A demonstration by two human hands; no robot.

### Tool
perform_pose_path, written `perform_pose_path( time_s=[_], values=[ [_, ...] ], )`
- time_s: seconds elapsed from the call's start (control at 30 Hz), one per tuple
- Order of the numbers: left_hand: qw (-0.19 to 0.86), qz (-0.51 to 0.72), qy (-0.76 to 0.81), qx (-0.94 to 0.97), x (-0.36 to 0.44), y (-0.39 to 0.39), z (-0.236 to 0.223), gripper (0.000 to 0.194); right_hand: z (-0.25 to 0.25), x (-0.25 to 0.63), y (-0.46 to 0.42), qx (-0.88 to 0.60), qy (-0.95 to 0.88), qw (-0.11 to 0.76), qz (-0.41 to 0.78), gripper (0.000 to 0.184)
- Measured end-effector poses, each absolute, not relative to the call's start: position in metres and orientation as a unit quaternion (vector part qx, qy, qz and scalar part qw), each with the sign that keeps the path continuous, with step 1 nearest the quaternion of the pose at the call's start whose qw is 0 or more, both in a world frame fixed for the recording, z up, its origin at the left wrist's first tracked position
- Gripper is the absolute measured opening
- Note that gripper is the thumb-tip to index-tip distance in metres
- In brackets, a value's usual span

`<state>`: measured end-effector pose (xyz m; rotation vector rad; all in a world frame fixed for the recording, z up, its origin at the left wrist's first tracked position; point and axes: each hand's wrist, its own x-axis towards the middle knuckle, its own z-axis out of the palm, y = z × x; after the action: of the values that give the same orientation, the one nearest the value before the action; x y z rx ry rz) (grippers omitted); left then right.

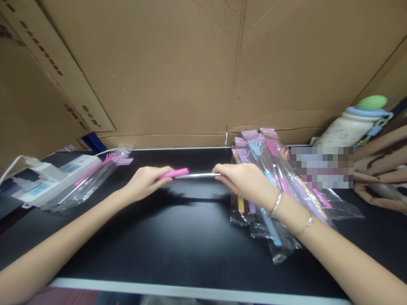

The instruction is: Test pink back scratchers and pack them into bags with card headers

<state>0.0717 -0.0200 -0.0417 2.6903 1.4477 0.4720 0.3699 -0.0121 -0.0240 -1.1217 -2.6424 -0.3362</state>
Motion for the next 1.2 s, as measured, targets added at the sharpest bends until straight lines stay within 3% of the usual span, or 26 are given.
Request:
perform_pose_path(
  time_s=[0.27, 1.0, 1.2],
  values=[
    [-0.024, 0.152, 0.507, 0.848, 0.056, -0.011, -0.038, 0.034, -0.013, 0.391, 0.002, -0.401, -0.894, 0.153, -0.129, 0.030],
    [-0.003, 0.160, 0.471, 0.867, 0.051, -0.009, -0.035, 0.031, -0.016, 0.387, 0.003, -0.384, -0.908, 0.145, -0.083, 0.033],
    [0.016, 0.169, 0.450, 0.877, 0.055, -0.012, -0.036, 0.031, -0.016, 0.393, 0.009, -0.370, -0.919, 0.130, -0.019, 0.033]
  ],
)
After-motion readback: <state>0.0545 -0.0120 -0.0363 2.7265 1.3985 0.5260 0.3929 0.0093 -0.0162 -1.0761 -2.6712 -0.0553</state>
